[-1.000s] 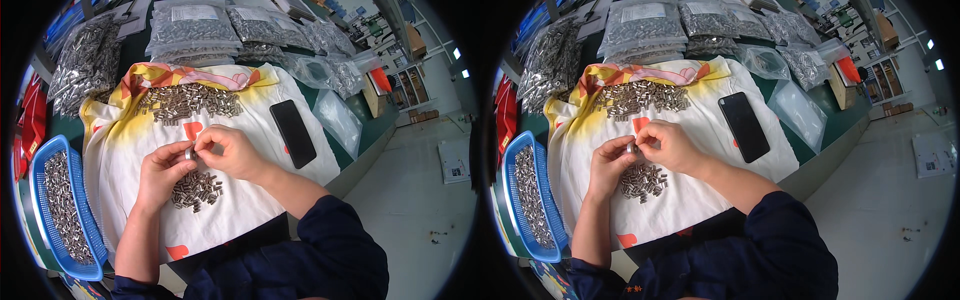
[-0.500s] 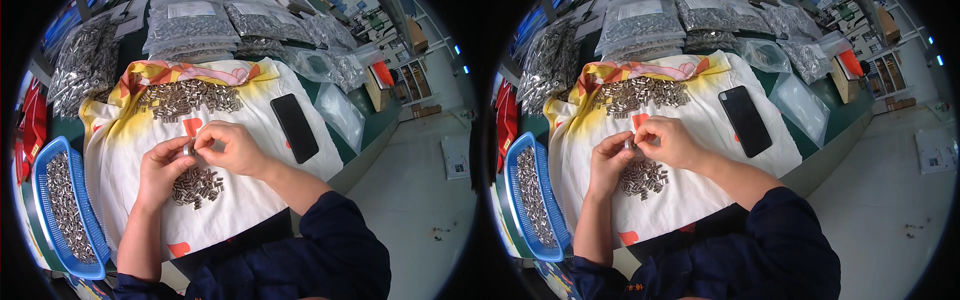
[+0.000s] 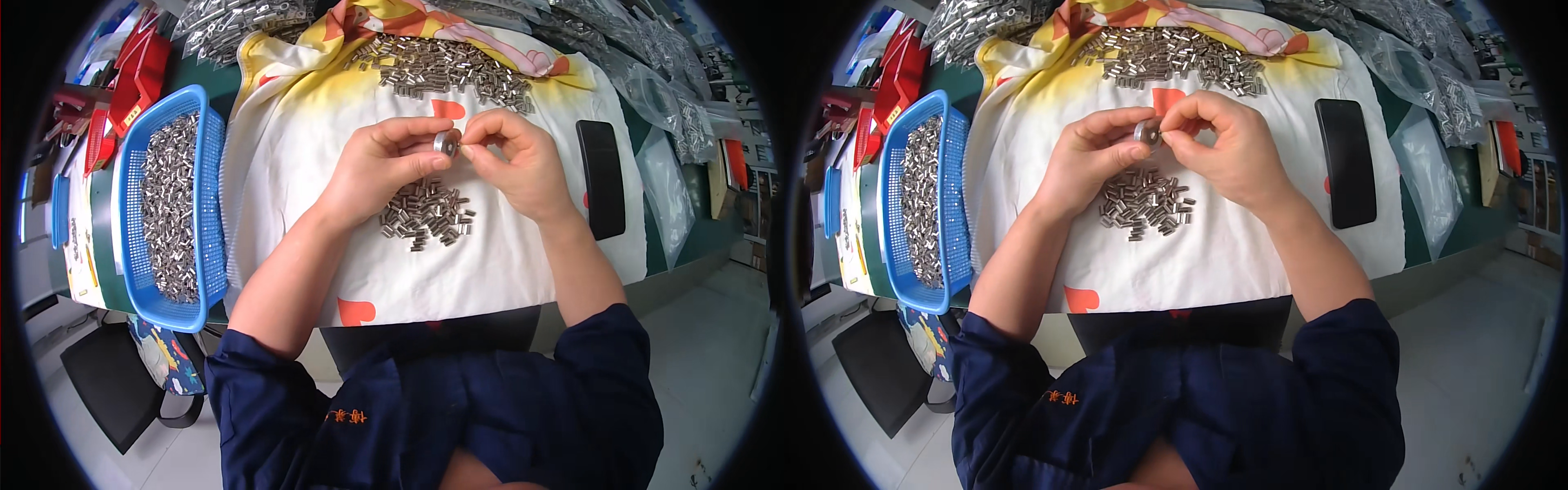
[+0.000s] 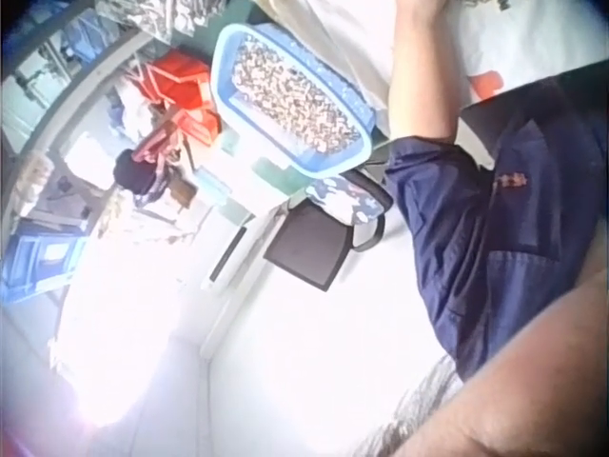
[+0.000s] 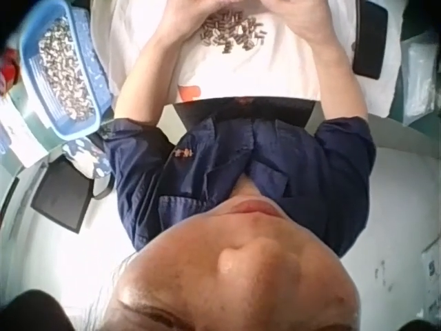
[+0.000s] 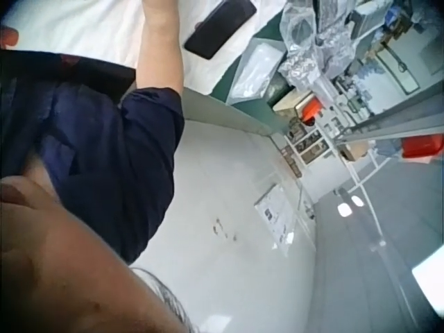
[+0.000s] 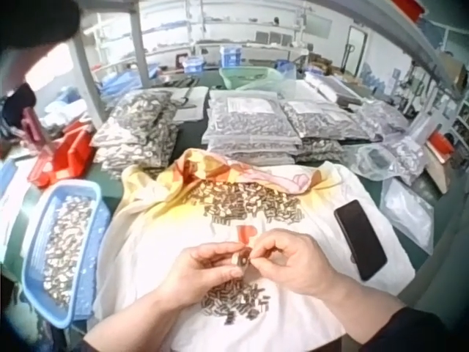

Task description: Manually inserting small metal pins into a circular metal base at a factory workstation.

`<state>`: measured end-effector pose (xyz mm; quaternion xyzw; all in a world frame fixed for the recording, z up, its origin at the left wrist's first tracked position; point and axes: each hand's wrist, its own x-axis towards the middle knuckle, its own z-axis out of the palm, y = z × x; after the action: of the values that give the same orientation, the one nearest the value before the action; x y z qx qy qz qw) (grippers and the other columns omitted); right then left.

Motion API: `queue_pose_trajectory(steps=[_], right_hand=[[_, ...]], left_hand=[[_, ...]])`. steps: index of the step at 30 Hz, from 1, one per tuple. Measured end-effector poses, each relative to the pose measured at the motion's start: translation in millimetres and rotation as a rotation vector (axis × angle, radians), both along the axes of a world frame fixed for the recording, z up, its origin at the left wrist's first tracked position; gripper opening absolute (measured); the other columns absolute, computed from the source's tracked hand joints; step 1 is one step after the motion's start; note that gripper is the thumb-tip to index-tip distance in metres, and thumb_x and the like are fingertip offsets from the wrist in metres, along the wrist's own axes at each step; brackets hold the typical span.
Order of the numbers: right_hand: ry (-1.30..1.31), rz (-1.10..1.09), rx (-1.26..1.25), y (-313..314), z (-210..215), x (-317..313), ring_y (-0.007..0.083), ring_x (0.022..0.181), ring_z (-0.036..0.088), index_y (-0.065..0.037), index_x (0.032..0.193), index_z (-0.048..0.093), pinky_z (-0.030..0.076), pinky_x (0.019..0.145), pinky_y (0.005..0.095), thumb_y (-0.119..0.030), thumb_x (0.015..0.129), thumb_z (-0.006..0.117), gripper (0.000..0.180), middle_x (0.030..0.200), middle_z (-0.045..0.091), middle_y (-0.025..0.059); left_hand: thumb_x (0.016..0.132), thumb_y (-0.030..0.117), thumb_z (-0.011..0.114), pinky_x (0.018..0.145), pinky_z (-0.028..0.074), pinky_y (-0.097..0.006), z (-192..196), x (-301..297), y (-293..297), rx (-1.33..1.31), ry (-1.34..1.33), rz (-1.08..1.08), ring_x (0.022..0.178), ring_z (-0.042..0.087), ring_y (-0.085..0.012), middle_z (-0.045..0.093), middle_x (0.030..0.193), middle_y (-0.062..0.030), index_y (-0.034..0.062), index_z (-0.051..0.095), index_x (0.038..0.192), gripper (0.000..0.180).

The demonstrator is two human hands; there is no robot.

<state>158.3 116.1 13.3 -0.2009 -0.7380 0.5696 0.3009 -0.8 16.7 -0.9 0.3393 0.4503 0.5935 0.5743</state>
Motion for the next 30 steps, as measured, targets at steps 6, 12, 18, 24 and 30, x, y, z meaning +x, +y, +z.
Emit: queue_pose_trajectory(steps=[6, 12, 18, 24, 30], right_hand=[[-0.088, 0.053, -0.028, -5.8, 8.2, 0.0, 0.0094, 0.078, 0.055, 0.000, 0.084, 0.057, 0.045, 0.071, 0.0228, 0.004, 0.076, 0.058, 0.009, 0.082, 0.057, 0.0029], [0.032, 0.086, -0.191, 7.1, 6.6, 6.3, 0.0087, 0.081, 0.053, 0.000, 0.084, 0.056, 0.043, 0.074, 0.0224, 0.005, 0.076, 0.057, 0.009, 0.084, 0.056, 0.0018], [0.048, 0.054, -0.092, -0.9, 2.3, 0.5, 0.0084, 0.076, 0.056, 0.000, 0.082, 0.058, 0.046, 0.068, 0.0216, 0.003, 0.076, 0.059, 0.007, 0.079, 0.059, 0.0015], [0.039, 0.056, -0.088, 1.4, -2.2, 2.4, 0.0084, 0.074, 0.057, -0.001, 0.082, 0.059, 0.046, 0.065, 0.0213, 0.002, 0.076, 0.059, 0.006, 0.079, 0.060, 0.0016], [0.013, 0.057, -0.094, -0.2, 1.0, 1.6, 0.0085, 0.074, 0.057, 0.000, 0.082, 0.059, 0.047, 0.065, 0.0214, 0.001, 0.076, 0.059, 0.006, 0.079, 0.060, 0.0016]], left_hand=[[0.079, 0.002, 0.063, 0.077, 0.050, -0.023, 4.2, -0.2, -3.0, 0.004, 0.056, -0.037, 0.086, 0.059, -0.0108, 0.062, 0.098, -0.0083, -0.0037, 0.054, 0.112, 0.035], [0.079, 0.002, 0.063, 0.078, 0.049, -0.022, 5.6, 0.5, -0.3, 0.014, -0.058, -0.033, 0.087, 0.059, -0.0099, 0.062, 0.100, -0.0069, -0.0027, 0.054, 0.113, 0.036], [0.079, 0.002, 0.063, 0.077, 0.048, -0.022, 0.9, 0.8, -1.6, 0.028, -0.059, -0.022, 0.086, 0.058, -0.0091, 0.062, 0.099, -0.0061, -0.0019, 0.054, 0.113, 0.036], [0.079, 0.001, 0.063, 0.077, 0.048, -0.022, 0.5, 2.6, 1.1, 0.017, -0.054, -0.013, 0.087, 0.058, -0.0093, 0.061, 0.100, -0.0067, -0.0010, 0.055, 0.113, 0.036], [0.078, 0.001, 0.064, 0.078, 0.048, -0.023, 3.2, 2.1, -0.8, -0.001, -0.017, -0.008, 0.087, 0.058, -0.0099, 0.062, 0.100, -0.0070, -0.0011, 0.055, 0.112, 0.036]])
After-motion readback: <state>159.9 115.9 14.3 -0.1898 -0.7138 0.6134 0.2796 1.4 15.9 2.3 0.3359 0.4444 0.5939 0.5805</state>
